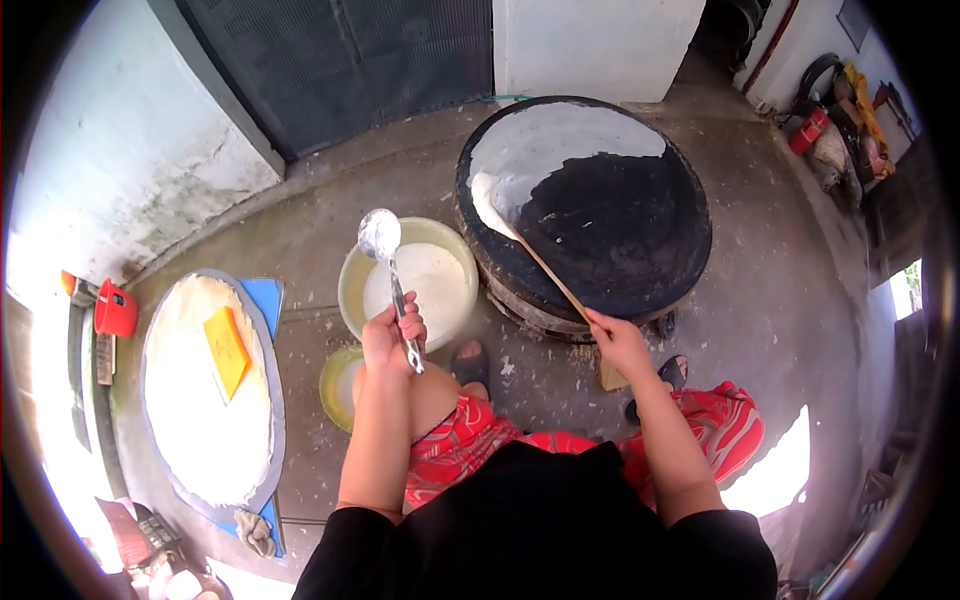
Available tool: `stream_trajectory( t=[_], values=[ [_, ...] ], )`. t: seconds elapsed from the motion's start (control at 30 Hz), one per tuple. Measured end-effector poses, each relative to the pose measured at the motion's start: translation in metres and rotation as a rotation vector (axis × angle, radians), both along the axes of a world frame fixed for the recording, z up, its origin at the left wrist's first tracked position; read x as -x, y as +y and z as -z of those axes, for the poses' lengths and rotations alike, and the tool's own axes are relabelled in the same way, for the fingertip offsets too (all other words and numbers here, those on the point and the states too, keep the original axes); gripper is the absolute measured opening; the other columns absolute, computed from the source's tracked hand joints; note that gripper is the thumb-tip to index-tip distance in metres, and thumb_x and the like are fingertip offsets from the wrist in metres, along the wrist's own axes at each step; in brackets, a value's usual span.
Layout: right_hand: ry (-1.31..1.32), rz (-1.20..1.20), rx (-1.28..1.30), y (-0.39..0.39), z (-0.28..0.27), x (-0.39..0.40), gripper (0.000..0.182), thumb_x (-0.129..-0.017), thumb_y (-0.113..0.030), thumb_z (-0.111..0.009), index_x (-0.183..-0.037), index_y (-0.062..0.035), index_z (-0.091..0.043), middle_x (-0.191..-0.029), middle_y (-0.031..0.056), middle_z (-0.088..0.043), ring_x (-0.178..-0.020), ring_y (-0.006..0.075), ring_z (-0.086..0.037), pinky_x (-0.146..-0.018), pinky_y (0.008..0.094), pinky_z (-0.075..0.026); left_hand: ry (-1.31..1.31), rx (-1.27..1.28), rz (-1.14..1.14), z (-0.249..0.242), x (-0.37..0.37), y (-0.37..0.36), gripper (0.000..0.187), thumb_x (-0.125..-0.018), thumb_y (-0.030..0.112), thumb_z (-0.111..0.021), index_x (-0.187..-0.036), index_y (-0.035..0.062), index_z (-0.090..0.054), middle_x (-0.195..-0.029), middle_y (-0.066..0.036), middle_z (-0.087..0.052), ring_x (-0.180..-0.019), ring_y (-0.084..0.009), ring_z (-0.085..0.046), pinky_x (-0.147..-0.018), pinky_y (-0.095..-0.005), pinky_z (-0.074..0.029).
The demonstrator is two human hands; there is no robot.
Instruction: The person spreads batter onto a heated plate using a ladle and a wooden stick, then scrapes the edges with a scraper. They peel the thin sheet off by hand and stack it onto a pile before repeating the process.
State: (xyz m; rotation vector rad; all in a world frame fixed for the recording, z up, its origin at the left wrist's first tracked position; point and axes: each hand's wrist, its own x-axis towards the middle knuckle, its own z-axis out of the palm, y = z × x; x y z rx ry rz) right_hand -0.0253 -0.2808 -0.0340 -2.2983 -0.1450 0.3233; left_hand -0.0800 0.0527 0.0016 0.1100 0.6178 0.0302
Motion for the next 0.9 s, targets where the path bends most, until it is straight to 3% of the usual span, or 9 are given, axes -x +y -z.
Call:
stream_trajectory(
  t=[0.1, 0.13, 0.27, 0.33, 0.43, 0.5, 0.6, 0.8, 0.9],
  values=[
    [-0.022, -0.044, 0.236, 0.003, -0.011, 0.042, 0.04, -0.079, -0.018, -0.053, -0.118, -0.0112, -0.051, -0.078, 0.0162, -0.061, -0.071, 0.0317, -0.059, -0.066, 0.0366, -0.046, -0.001, 0.003, -0.013, -0.001, 0.003, 0.004, 0.028, -0.09, 0.013, -0.03, -0.101, -0.0072, -0.044, -0.074, -0.007, -0.045, -0.051, -0.0108, -0.038, -0.042, -0.021, -0.034],
    [-0.205, -0.114, 0.274, 0.004, 0.001, 0.048, 0.045, -0.078, -0.016, -0.052, -0.121, -0.0071, -0.045, -0.074, 0.0189, -0.059, -0.072, 0.0328, -0.059, -0.064, 0.0406, -0.046, -0.013, -0.003, 0.002, 0.002, 0.004, 0.006, 0.028, -0.09, 0.014, -0.03, -0.102, -0.0072, -0.044, -0.075, -0.008, -0.045, -0.052, -0.0109, -0.038, -0.042, -0.0212, -0.034],
    [-0.382, -0.021, 0.318, 0.062, 0.009, 0.026, 0.043, -0.079, -0.013, -0.048, -0.118, 0.002, -0.037, -0.072, 0.0213, -0.058, -0.068, 0.0349, -0.058, -0.059, 0.0434, -0.045, -0.022, -0.003, 0.035, 0.008, 0.008, 0.014, 0.029, -0.09, 0.015, -0.03, -0.102, -0.0068, -0.044, -0.076, -0.008, -0.045, -0.053, -0.0114, -0.038, -0.043, -0.0223, -0.034],
    [-0.367, -0.051, 0.276, 0.111, -0.001, -0.001, 0.047, -0.079, -0.011, -0.046, -0.121, 0.0057, -0.033, -0.072, 0.0192, -0.059, -0.065, 0.0334, -0.059, -0.056, 0.0409, -0.047, -0.014, -0.018, 0.044, 0.009, 0.01, 0.018, 0.029, -0.09, 0.015, -0.029, -0.102, -0.0061, -0.044, -0.076, -0.008, -0.045, -0.052, -0.0119, -0.037, -0.043, -0.0229, -0.033],
    [-0.384, -0.146, 0.43, 0.18, 0.019, -0.041, 0.066, -0.076, -0.007, -0.045, -0.132, 0.0073, -0.012, -0.072, 0.0201, -0.06, -0.064, 0.0346, -0.06, -0.058, 0.0417, -0.048, 0.006, -0.031, 0.037, 0.01, 0.013, 0.02, 0.029, -0.091, 0.016, -0.029, -0.102, -0.006, -0.044, -0.076, -0.008, -0.045, -0.052, -0.012, -0.037, -0.044, -0.023, -0.033],
    [-0.192, -0.177, 0.489, 0.215, 0.03, -0.06, 0.071, -0.075, -0.006, -0.046, -0.133, 0.0065, -0.007, -0.074, 0.0213, -0.06, -0.066, 0.0342, -0.06, -0.058, 0.0414, -0.048, 0.007, -0.043, 0.032, 0.012, 0.015, 0.022, 0.03, -0.091, 0.016, -0.029, -0.103, -0.0061, -0.044, -0.077, -0.008, -0.045, -0.053, -0.0121, -0.038, -0.044, -0.0232, -0.033],
    [-0.144, -0.042, 0.421, 0.223, 0.04, -0.06, 0.072, -0.076, -0.006, -0.044, -0.133, 0.0056, -0.001, -0.074, 0.0232, -0.06, -0.066, 0.0355, -0.06, -0.059, 0.0424, -0.048, -0.029, -0.001, 0.037, 0.012, 0.017, 0.024, 0.03, -0.091, 0.016, -0.028, -0.105, -0.0062, -0.044, -0.077, -0.008, -0.046, -0.053, -0.0121, -0.038, -0.044, -0.0234, -0.033],
    [-0.045, -0.038, 0.229, 0.178, -0.01, 0.023, 0.071, -0.077, -0.007, -0.041, -0.134, 0.0035, 0.0, -0.075, 0.0237, -0.059, -0.067, 0.038, -0.059, -0.061, 0.0453, -0.046, -0.069, -0.035, 0.027, 0.011, 0.018, 0.023, 0.03, -0.091, 0.016, -0.028, -0.105, -0.006, -0.044, -0.077, -0.009, -0.047, -0.053, -0.0125, -0.038, -0.044, -0.0235, -0.033],
    [-0.148, -0.057, 0.347, 0.214, 0.031, -0.017, 0.073, -0.076, -0.008, -0.044, -0.134, 0.0039, -0.002, -0.076, 0.022, -0.06, -0.067, 0.0359, -0.06, -0.06, 0.0448, -0.046, -0.016, -0.094, 0.016, 0.005, 0.017, 0.02, 0.029, -0.091, 0.015, -0.03, -0.106, -0.0073, -0.043, -0.075, -0.006, -0.043, -0.052, -0.01, -0.037, -0.042, -0.0208, -0.033]
  ],
)
